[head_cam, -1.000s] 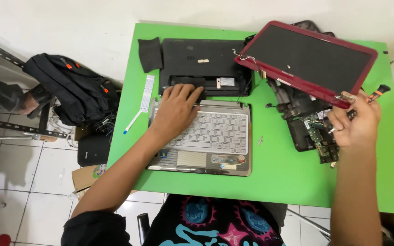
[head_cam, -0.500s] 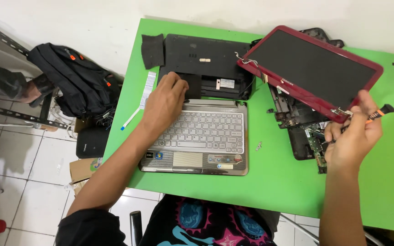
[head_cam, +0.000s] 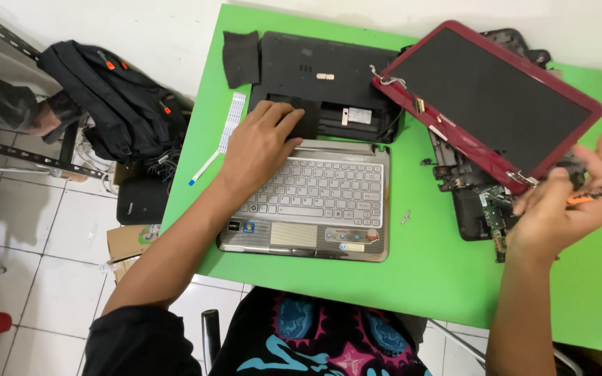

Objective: Disassembling and repairing a laptop on a workbench by removing the screen and keyboard

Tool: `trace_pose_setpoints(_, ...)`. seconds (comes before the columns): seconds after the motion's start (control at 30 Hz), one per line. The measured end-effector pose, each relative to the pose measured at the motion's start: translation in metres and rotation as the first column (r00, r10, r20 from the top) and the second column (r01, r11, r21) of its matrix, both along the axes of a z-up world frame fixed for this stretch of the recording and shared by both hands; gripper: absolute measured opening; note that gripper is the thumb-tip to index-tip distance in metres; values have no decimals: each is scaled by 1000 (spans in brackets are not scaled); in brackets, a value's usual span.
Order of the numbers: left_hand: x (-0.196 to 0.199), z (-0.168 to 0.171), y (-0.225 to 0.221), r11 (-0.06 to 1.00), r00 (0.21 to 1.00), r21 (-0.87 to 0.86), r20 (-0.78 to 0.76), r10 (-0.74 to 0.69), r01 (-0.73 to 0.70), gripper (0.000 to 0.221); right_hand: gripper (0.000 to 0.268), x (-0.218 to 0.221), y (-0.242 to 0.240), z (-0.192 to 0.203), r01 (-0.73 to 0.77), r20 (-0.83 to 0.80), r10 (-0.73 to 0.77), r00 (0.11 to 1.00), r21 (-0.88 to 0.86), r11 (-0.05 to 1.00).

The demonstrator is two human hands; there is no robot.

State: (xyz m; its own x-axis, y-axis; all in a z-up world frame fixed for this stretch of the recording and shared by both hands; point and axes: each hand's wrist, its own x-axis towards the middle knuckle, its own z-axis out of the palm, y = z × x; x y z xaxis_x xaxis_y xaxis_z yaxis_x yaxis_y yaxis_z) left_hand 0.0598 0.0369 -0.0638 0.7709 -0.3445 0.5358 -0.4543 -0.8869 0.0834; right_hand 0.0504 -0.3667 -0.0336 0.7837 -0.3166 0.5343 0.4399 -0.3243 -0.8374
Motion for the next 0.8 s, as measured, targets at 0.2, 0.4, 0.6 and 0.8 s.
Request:
trace_pose_setpoints(0.2,0,1,-5,992,992,-54,69,-110,114,17,17,-8,7,5,-46,162,104,981,-329,943)
trace_pose_setpoints(0.4,-9,46,-12,827,986,-542,20,-166,150,11,14,-5,4,3,-127,131,250,959,-591,797)
trace_pose_setpoints(0.6,29,59,13,910,970,-415,214,117,-18,16,14,-6,4,2,-101,119,207,971,-578,809)
trace_pose_setpoints(0.8,31,39,20,939,994,-333,-28,-106,90,28,15,-7,5,5,-100,81,182,980,-592,800)
